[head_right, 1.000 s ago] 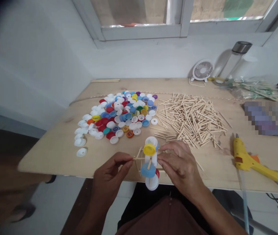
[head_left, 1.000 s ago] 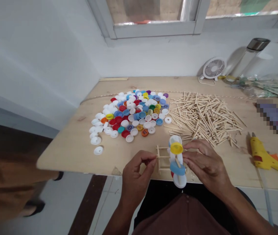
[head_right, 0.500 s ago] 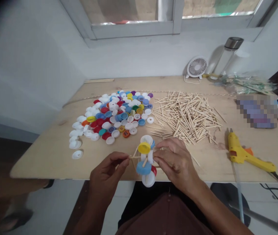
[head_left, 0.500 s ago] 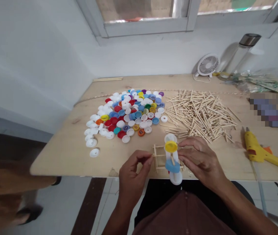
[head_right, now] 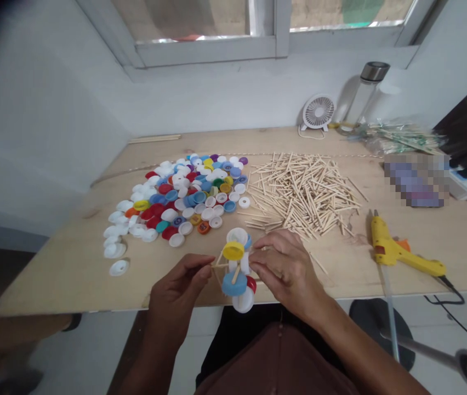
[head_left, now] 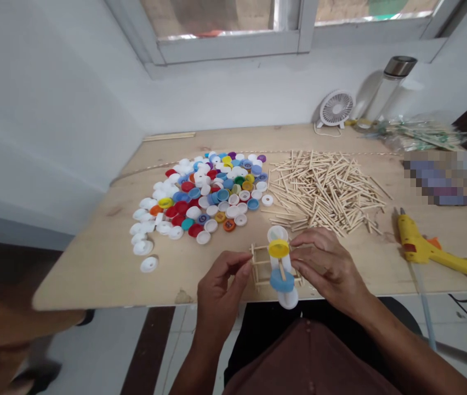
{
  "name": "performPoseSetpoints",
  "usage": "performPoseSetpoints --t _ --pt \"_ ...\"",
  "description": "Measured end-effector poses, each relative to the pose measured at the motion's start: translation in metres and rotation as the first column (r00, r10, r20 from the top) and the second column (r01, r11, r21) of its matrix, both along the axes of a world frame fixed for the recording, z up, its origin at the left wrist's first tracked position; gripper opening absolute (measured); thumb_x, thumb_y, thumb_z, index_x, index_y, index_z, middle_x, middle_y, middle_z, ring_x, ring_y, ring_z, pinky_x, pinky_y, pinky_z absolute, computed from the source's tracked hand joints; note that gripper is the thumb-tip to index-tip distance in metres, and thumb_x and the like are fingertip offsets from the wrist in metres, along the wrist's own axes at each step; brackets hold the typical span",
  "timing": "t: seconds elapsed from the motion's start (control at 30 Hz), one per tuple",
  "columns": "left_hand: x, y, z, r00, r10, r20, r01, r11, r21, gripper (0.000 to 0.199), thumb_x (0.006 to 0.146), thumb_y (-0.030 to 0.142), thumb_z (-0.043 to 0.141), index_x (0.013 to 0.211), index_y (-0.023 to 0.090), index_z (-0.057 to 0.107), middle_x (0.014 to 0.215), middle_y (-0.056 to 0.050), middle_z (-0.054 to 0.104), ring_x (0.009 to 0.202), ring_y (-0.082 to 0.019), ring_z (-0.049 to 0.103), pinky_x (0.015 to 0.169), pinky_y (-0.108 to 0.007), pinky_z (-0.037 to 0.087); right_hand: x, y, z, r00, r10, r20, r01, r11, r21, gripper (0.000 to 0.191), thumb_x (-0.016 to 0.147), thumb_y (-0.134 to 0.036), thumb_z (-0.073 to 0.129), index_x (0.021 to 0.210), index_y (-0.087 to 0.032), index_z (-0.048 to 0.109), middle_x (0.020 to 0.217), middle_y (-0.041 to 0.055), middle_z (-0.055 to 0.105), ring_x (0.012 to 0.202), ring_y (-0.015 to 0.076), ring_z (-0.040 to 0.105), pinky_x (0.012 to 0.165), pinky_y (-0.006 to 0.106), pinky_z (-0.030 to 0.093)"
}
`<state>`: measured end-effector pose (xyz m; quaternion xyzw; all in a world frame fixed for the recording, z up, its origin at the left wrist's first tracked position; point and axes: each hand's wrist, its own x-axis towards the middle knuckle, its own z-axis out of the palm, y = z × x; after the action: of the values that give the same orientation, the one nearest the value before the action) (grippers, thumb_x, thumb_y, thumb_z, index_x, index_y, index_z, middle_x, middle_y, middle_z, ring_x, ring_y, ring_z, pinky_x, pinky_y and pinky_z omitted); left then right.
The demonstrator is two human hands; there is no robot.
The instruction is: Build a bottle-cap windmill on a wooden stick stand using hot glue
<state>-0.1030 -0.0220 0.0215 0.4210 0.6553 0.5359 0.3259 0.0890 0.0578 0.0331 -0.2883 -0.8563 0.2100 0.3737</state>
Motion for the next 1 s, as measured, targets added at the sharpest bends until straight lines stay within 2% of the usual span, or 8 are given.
performPoseSetpoints --t 0.2,0.37,0.53,0.73,1.0 --pt "-0.002 0.001 -0.005 0.999 -0.032 0.003 0.032 0.999 -0.002 0.017 0.078 0.035 0.065 0.083 0.02 0.07 0.075 -0.001 0.066 0.071 -0.015 0.06 0.067 -0.025 0.05 0.0 0.001 -0.003 1.0 -0.002 -0.008 0.002 1.0 -0.003 0.011 0.088 -0.019 0.059 0.095 -0.023 0.067 0.096 0.0046 0.069 0.093 0.0195 0.06 0.082 0.039 0.045" --pt "-0.004 0.002 -0.009 0.999 -0.016 0.048 0.016 1.0 0.003 0.013 0.078 0.03 0.065 0.083 0.02 0.07 0.076 0.0 0.066 0.072 -0.014 0.059 0.069 -0.024 0.049 -0.001 0.002 -0.002 1.0 0.001 -0.023 -0.002 1.0 -0.01 0.008 0.088 -0.018 0.06 0.092 -0.02 0.067 0.093 0.0048 0.069 0.089 0.0184 0.06 0.08 0.037 0.044" --pt "-0.005 0.002 -0.006 0.997 -0.065 0.052 0.065 0.998 -0.005 0.012 0.078 0.029 0.066 0.084 0.019 0.069 0.076 0.0 0.066 0.074 -0.014 0.061 0.069 -0.024 0.049 -0.001 0.002 0.0 1.0 0.008 -0.027 -0.009 1.0 -0.014 0.008 0.089 -0.019 0.059 0.093 -0.02 0.066 0.09 0.0049 0.069 0.086 0.0182 0.06 0.078 0.037 0.044" --pt "-0.004 0.001 0.001 0.998 -0.045 0.037 0.046 0.998 -0.044 0.013 0.077 0.03 0.066 0.083 0.019 0.07 0.076 -0.001 0.066 0.074 -0.016 0.061 0.07 -0.026 0.05 -0.001 0.001 -0.001 0.999 -0.009 -0.044 0.007 0.999 -0.048 0.01 0.089 -0.019 0.058 0.093 -0.022 0.067 0.091 0.0054 0.069 0.087 0.0188 0.061 0.077 0.037 0.047" --pt "-0.004 0.002 -0.001 0.998 -0.056 0.026 0.057 0.998 -0.032 0.015 0.076 0.033 0.066 0.084 0.02 0.07 0.076 -0.001 0.067 0.073 -0.016 0.061 0.069 -0.027 0.051 0.001 -0.001 -0.004 0.997 -0.013 -0.082 0.002 0.991 -0.132 0.013 0.089 -0.02 0.057 0.094 -0.022 0.069 0.094 0.0068 0.068 0.088 0.0185 0.063 0.075 0.035 0.052"
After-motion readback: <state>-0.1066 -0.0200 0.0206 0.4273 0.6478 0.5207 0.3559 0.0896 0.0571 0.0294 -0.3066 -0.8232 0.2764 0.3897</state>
